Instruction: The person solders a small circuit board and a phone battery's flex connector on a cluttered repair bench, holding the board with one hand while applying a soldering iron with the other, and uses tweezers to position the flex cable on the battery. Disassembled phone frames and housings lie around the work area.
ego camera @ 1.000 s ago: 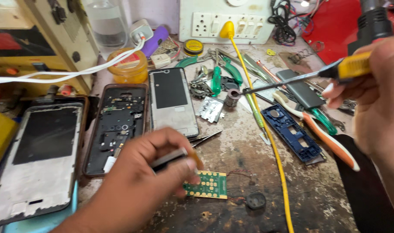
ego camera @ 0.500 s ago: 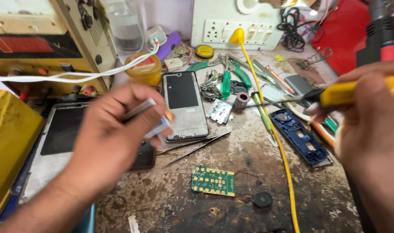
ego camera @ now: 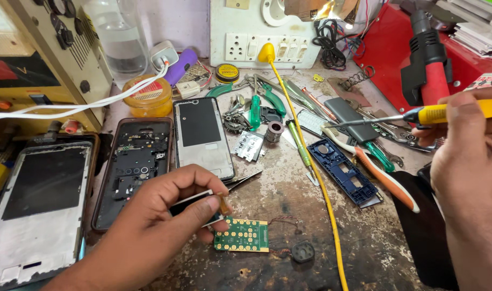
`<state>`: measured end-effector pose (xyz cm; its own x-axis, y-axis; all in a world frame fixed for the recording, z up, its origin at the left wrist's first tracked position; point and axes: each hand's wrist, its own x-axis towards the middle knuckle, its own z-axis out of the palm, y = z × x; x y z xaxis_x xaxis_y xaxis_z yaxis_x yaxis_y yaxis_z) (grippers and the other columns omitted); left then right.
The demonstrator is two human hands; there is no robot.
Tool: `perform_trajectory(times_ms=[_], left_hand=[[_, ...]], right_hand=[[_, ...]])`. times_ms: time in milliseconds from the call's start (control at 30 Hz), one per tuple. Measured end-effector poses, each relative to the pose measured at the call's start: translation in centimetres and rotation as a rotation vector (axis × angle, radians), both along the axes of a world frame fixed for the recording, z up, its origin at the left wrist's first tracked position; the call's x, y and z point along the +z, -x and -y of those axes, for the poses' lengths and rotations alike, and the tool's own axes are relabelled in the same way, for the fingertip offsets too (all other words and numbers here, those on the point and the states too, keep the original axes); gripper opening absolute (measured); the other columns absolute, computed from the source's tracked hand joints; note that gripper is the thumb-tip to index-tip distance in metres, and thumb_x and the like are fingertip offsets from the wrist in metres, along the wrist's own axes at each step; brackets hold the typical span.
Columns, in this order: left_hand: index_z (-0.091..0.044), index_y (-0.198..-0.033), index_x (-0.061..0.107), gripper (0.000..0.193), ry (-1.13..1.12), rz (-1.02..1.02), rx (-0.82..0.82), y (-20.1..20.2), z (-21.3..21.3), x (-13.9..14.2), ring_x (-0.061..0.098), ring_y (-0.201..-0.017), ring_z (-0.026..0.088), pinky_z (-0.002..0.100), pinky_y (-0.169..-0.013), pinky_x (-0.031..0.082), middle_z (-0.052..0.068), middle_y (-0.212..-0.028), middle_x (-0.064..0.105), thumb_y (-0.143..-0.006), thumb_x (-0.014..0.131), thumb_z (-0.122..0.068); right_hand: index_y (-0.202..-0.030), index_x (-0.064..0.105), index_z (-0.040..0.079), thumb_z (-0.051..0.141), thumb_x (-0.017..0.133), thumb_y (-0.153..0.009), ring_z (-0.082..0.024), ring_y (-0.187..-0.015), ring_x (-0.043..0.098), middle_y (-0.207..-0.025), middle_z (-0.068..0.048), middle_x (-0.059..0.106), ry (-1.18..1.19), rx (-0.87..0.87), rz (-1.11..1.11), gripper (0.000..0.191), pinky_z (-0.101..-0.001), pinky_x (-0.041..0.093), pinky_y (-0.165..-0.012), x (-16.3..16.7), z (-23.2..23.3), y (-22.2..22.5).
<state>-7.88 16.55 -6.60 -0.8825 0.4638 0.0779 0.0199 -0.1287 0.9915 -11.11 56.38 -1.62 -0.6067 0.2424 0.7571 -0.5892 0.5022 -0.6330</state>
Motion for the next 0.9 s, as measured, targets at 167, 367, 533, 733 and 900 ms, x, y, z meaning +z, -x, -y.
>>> perform_trajectory(times_ms=[167, 367, 533, 733, 900], left_hand=[[-0.003, -0.117, 0.065, 0.019, 0.043, 0.028, 0.020, 0.2, 0.2, -0.9, 0.073, -0.088, 0.014, 0.030, -0.071, 0.063, 0.005, -0.100, 0.070, -0.101, 0.065, -0.013], [-0.002, -0.117, 0.064, 0.019, 0.051, 0.022, 0.004, 0.2, 0.1, -1.0, 0.069, -0.091, 0.012, 0.031, -0.075, 0.065, 0.005, -0.100, 0.067, -0.102, 0.064, -0.014], [-0.003, -0.120, 0.065, 0.022, 0.080, -0.006, 0.001, 0.2, 0.3, -1.0, 0.069, -0.088, 0.012, 0.031, -0.072, 0.065, 0.005, -0.099, 0.066, -0.102, 0.064, -0.015], [-0.003, -0.122, 0.065, 0.025, 0.112, 0.015, 0.019, 0.3, 0.3, -1.3, 0.071, -0.087, 0.014, 0.032, -0.070, 0.065, 0.006, -0.099, 0.067, -0.102, 0.065, -0.017], [-0.003, -0.123, 0.064, 0.025, 0.074, 0.015, 0.008, 0.2, 0.2, -1.3, 0.072, -0.088, 0.014, 0.032, -0.070, 0.065, 0.006, -0.101, 0.067, -0.102, 0.065, -0.017]], right_hand=[[-0.116, 0.052, 0.003, 0.037, 0.049, -0.117, -0.013, -0.074, 0.054, -0.091, -0.005, 0.056, -0.017, -0.221, 0.087, 0.034, -0.0281, 0.045, -0.066, 0.0, -2.1, -1.4], [-0.116, 0.053, 0.000, 0.041, 0.047, -0.119, -0.014, -0.082, 0.061, -0.097, -0.005, 0.062, -0.142, -0.353, 0.059, 0.041, -0.0269, 0.052, -0.074, -3.6, -7.8, -2.5], [-0.112, 0.053, 0.001, 0.040, 0.046, -0.124, -0.013, -0.086, 0.062, -0.096, -0.004, 0.060, -0.007, -0.281, 0.053, 0.042, -0.0260, 0.052, -0.079, -6.2, -11.4, -3.6], [-0.114, 0.057, 0.000, 0.037, 0.048, -0.123, -0.013, -0.077, 0.055, -0.087, -0.006, 0.056, -0.144, -0.428, 0.068, 0.039, -0.0270, 0.045, -0.072, -4.3, -7.2, -5.6], [-0.115, 0.058, -0.003, 0.031, 0.049, -0.122, -0.012, -0.077, 0.054, -0.090, -0.008, 0.059, -0.219, -0.461, 0.042, 0.036, -0.0258, 0.043, -0.072, -1.8, -1.7, -6.9]])
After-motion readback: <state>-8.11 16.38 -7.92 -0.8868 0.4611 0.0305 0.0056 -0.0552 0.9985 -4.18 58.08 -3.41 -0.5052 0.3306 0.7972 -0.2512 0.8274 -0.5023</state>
